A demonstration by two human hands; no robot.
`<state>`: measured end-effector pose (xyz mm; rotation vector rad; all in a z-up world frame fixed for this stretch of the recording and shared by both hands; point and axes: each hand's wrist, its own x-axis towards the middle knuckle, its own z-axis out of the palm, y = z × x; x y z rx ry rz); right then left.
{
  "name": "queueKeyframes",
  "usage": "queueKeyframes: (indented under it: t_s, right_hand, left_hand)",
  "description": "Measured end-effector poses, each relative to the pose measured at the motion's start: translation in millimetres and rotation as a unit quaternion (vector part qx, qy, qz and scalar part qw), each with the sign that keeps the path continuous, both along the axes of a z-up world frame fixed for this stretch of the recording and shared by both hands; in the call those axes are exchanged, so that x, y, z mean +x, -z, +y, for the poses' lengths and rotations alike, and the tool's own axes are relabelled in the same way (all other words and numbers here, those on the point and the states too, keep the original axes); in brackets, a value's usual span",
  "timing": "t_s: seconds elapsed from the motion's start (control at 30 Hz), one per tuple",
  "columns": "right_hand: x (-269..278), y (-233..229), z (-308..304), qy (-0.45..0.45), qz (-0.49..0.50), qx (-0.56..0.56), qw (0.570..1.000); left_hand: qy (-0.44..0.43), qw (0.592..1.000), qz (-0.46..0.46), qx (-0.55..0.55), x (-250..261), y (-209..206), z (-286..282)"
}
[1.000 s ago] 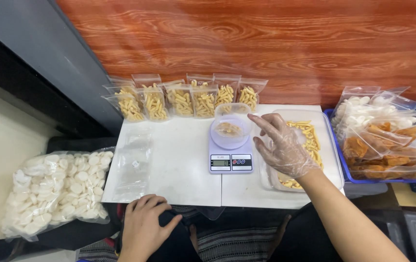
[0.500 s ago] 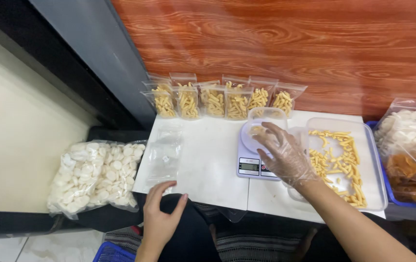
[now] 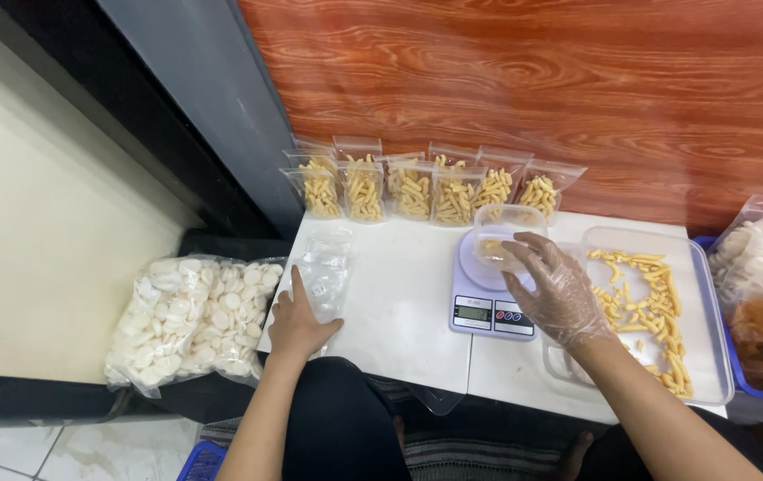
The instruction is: Packaging snack sticks into plastic bags and weighing them on a scale
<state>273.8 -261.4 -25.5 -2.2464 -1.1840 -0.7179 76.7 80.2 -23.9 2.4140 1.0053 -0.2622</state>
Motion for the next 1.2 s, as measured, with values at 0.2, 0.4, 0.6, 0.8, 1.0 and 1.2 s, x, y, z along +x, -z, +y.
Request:
queueKeyframes:
  t_s: [0.2, 0.4, 0.6, 0.8, 1.0, 1.2]
  right_hand:
    - [-4.4, -2.1, 5.4, -0.027, -0.017, 0.001, 0.999]
    - [-4.2, -8.6, 1.7, -0.031, -0.012, 0.013, 0.999]
    - [-12.5, -23.3, 4.4, -0.018, -0.015, -0.009, 1.000]
    - [-0.2, -21.8, 1.4, 0.021, -0.094, 0.042, 0.995]
    - [9.7, -56.4, -30.9, 0.040, -0.104, 0.200, 0.973]
    - [8.7, -83.3, -75.7, 0.071, -0.097, 0.272, 0.955]
  left_hand:
    - [-0.009, 1.000, -0.020, -0.012, -9.7, -1.5, 0.1]
    - [0.002, 0.998, -0.066, -0.004, -10.9, -3.3, -0.2]
    - [0.014, 0.989, -0.130, 0.070, -9.6, -28.2, -10.9]
    - [0.004, 0.950, -0.299, 0.093, -7.0, -56.4, -32.7]
    - [-0.029, 0.857, -0.434, -0.275, 15.6, -57.8, -55.8]
    - [-0.038, 0.759, -0.438, -0.481, 63.4, -76.0, -100.6]
